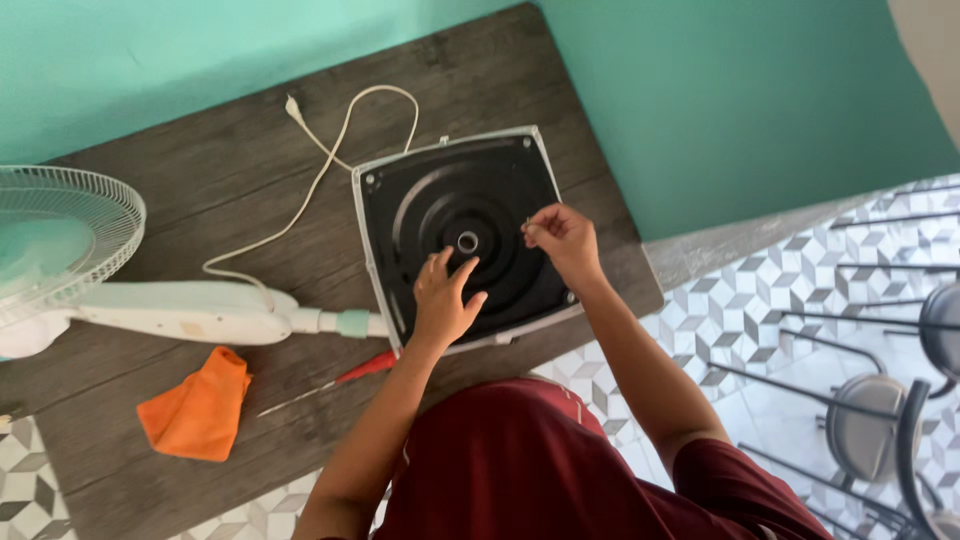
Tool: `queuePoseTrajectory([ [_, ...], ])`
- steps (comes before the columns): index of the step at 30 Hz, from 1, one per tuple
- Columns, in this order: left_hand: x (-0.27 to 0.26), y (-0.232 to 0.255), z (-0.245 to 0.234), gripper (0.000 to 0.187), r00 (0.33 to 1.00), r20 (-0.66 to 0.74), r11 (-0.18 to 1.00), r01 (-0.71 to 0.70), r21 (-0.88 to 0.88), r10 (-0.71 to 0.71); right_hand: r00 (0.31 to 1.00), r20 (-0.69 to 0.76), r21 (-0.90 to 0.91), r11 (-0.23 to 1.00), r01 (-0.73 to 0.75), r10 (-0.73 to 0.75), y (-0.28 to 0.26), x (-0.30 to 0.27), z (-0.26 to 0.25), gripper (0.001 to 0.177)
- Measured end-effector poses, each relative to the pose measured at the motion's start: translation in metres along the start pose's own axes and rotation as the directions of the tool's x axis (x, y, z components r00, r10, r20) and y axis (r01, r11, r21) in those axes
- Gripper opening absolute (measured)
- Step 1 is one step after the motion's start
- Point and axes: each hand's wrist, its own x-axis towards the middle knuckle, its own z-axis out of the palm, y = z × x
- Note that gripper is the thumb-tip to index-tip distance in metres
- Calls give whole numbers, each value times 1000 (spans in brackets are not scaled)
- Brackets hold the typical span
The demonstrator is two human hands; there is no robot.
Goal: The person uses a screwdriver to remove screws from the back cover of a standing fan. They place the screws on the table and then lift the cover off the fan base.
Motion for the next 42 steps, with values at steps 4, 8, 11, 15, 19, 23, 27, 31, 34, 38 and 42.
queuePoseTrajectory([
  [4, 29, -5, 25, 73, 997, 68, 987, 20, 160, -31, 990, 59, -111, 985, 132, -126, 2, 103, -35, 7],
  [8, 37, 4, 28, 75, 977, 156, 968, 105, 228, -143, 992, 64, -203, 972, 121, -110, 29, 212, -51, 10],
  [11, 44, 6, 26, 80, 975, 163, 968, 114, 222, -153, 976, 120, -223, 954, 202, -179, 58, 286, -50, 9],
  [15, 55, 10, 21, 96, 927, 277, 958, 202, 201, -253, 958, 148, -361, 889, 282, -244, 107, 358, -25, 9],
  [19, 60, 15, 19, 98, 936, 244, 959, 209, 193, -253, 955, 163, -427, 855, 293, -246, 144, 397, -1, 10],
  [23, 64, 15, 20, 98, 918, 274, 951, 240, 196, -288, 945, 187, -465, 823, 326, -268, 163, 414, 16, 11],
  [27, 65, 14, 22, 97, 918, 272, 952, 242, 189, -287, 904, 256, -543, 722, 428, -343, 162, 411, 16, 11],
  [31, 63, 12, 23, 98, 922, 274, 953, 224, 202, -275, 851, 325, -615, 592, 522, -413, 150, 389, 5, 14],
  [34, 62, 11, 24, 97, 928, 263, 956, 213, 202, -262, 866, 300, -617, 610, 496, -401, 147, 380, 2, 18],
  [38, 58, 8, 26, 97, 923, 277, 955, 216, 206, -268, 920, 231, -525, 755, 393, -318, 156, 376, -4, 26],
  [42, 53, 8, 26, 96, 939, 246, 959, 191, 209, -241, 955, 187, -399, 870, 290, -232, 160, 365, -29, 25],
])
